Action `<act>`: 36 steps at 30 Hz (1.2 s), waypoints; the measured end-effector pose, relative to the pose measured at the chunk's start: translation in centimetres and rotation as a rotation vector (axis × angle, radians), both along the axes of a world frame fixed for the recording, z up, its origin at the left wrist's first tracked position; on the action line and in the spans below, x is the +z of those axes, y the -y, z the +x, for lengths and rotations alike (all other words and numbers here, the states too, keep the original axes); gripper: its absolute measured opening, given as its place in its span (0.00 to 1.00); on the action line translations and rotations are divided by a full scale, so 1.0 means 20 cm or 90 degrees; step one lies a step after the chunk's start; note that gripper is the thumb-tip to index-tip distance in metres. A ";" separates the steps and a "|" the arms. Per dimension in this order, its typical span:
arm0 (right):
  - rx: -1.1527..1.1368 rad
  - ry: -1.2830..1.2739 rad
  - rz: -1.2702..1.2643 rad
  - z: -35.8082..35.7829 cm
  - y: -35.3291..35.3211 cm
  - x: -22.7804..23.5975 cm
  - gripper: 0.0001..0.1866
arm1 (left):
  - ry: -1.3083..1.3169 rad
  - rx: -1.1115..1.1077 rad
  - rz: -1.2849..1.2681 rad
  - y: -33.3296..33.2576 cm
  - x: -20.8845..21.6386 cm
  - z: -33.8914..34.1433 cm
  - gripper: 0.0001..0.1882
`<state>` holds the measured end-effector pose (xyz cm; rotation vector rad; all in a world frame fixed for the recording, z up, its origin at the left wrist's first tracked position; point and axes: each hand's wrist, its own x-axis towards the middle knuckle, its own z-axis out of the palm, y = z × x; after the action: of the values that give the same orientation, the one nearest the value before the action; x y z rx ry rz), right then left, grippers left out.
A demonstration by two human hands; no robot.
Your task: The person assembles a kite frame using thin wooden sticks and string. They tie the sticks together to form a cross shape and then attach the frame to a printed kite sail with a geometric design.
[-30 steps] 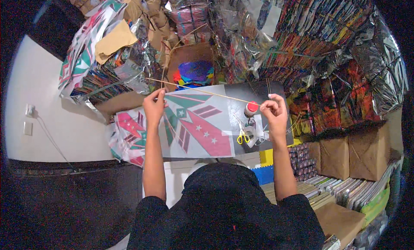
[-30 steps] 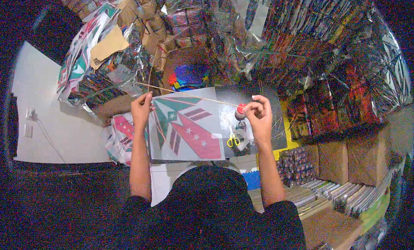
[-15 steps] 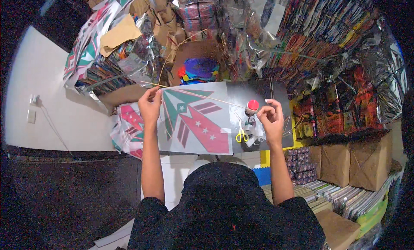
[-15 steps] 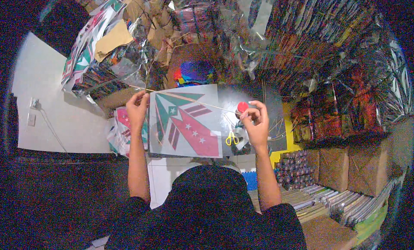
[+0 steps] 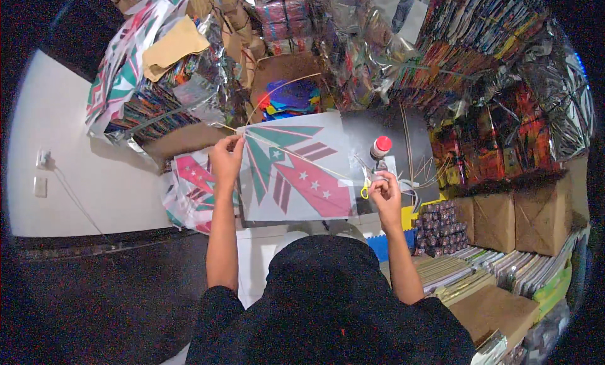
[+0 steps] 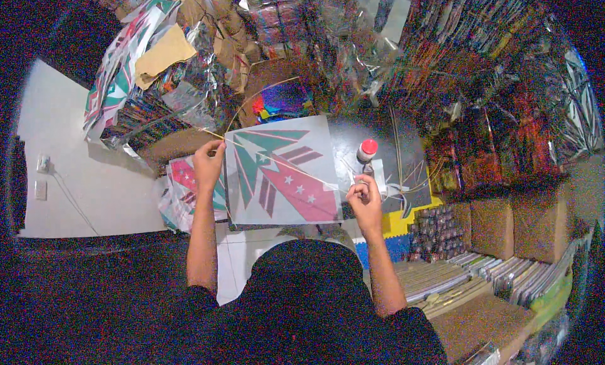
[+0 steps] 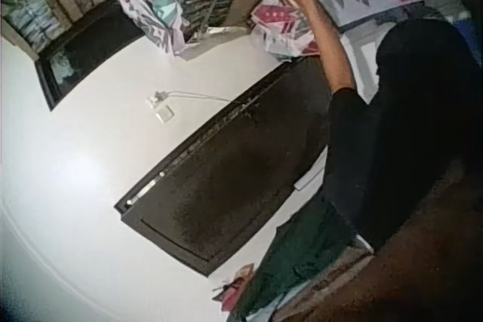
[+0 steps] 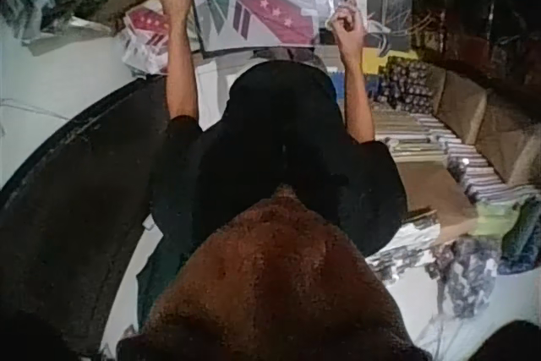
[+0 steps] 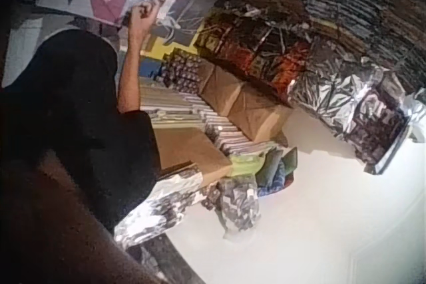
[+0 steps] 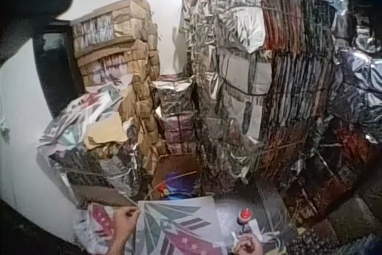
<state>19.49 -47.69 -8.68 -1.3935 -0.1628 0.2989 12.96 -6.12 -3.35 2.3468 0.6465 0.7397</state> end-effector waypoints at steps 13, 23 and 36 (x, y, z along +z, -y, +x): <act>-0.128 -0.062 -0.035 -0.39 -0.28 -0.18 0.24 | -0.086 -0.086 -0.048 -0.24 -0.09 -0.05 0.11; -0.148 -0.061 -0.029 -0.10 -0.36 -0.65 0.28 | -0.126 -0.073 -0.027 -0.26 -0.21 0.00 0.13; -0.125 0.005 -0.121 0.22 -0.15 -0.79 0.26 | -0.154 -0.064 -0.054 0.03 -0.19 0.15 0.14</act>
<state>23.99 -44.76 -24.42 -1.5861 -0.0029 0.1475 15.98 -6.64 -7.18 2.3902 0.6432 0.3794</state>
